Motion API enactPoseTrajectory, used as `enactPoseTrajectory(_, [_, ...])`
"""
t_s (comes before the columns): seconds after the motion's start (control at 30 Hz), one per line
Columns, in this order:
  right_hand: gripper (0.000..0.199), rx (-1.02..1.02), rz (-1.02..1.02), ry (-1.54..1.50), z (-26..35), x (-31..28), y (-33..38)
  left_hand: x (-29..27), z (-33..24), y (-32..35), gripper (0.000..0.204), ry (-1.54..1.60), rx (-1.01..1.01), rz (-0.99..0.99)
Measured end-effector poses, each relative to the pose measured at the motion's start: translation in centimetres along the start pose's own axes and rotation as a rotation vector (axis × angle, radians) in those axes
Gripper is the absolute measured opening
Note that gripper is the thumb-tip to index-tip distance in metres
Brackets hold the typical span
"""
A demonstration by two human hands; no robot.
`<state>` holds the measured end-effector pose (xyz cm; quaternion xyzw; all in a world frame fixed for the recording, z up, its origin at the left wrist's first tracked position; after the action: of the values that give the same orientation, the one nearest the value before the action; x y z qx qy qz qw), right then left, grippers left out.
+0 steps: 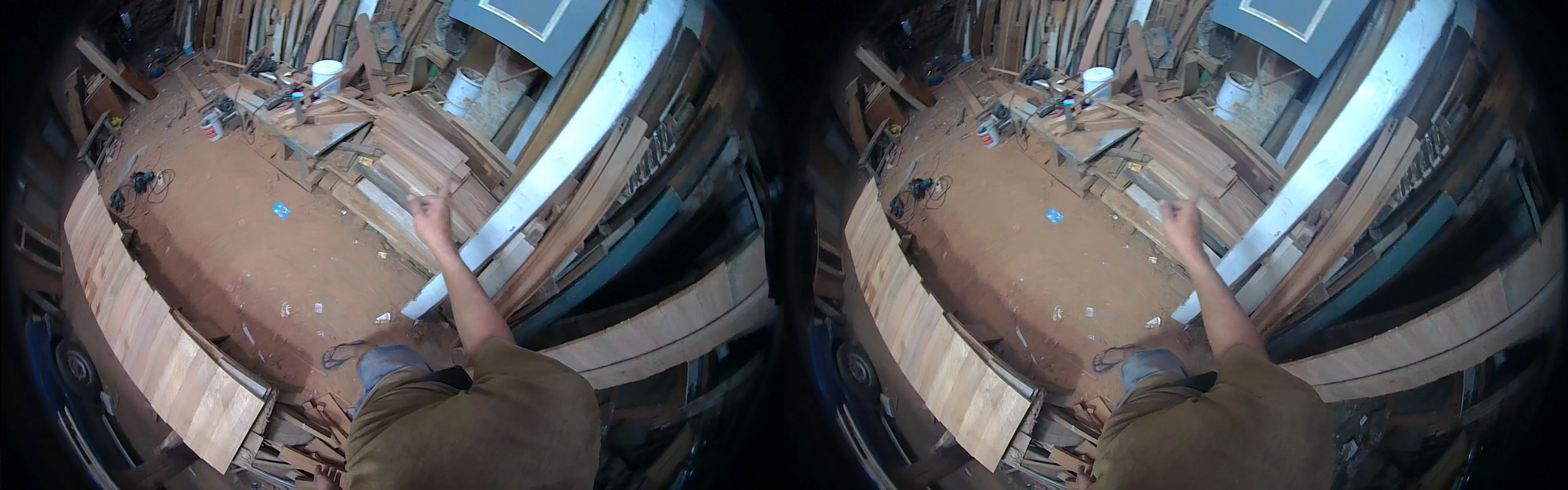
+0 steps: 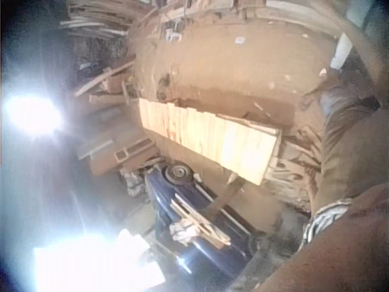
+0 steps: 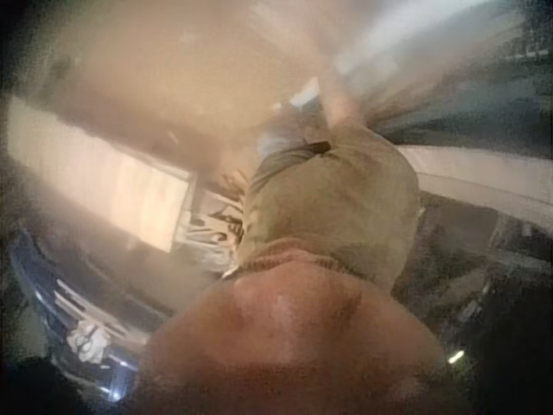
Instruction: The person arranges wooden planks on the floor, aligns them side by side, and uses a circular saw to trim the edges. They then use a hand planer to smooth the surface of the assembled planks.
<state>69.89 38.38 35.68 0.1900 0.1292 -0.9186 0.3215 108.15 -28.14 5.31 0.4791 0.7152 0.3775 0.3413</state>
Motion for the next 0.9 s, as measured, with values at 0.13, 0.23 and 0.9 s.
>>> enactPoseTrajectory(0.13, [0.103, 0.065, -0.314, 0.108, -8.0, -8.5, -3.0, 1.1, -1.3, -0.9, 0.087, -0.06, -0.012, 0.045])
enactPoseTrajectory(0.23, [0.103, 0.217, -0.395, 0.056, -8.4, -12.9, -2.8, 1.4, -2.5, -1.7, 0.088, -0.095, -0.004, 0.063])
enactPoseTrajectory(0.9, [0.106, 0.289, -0.334, 0.163, -8.2, -21.6, -2.2, 8.0, -7.1, -2.2, 0.063, -0.136, 0.173, 0.171])
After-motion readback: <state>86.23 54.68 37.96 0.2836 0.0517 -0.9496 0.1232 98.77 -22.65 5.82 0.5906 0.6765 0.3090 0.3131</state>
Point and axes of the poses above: each hand's wrist, its own y-axis away from the middle knuckle, its own x-axis out of the palm, z = x × y, the point moved 3 cm from there along -y, towards the middle knuckle, and after that the axes turned 8 degrees about x, right-handed, at the moved point
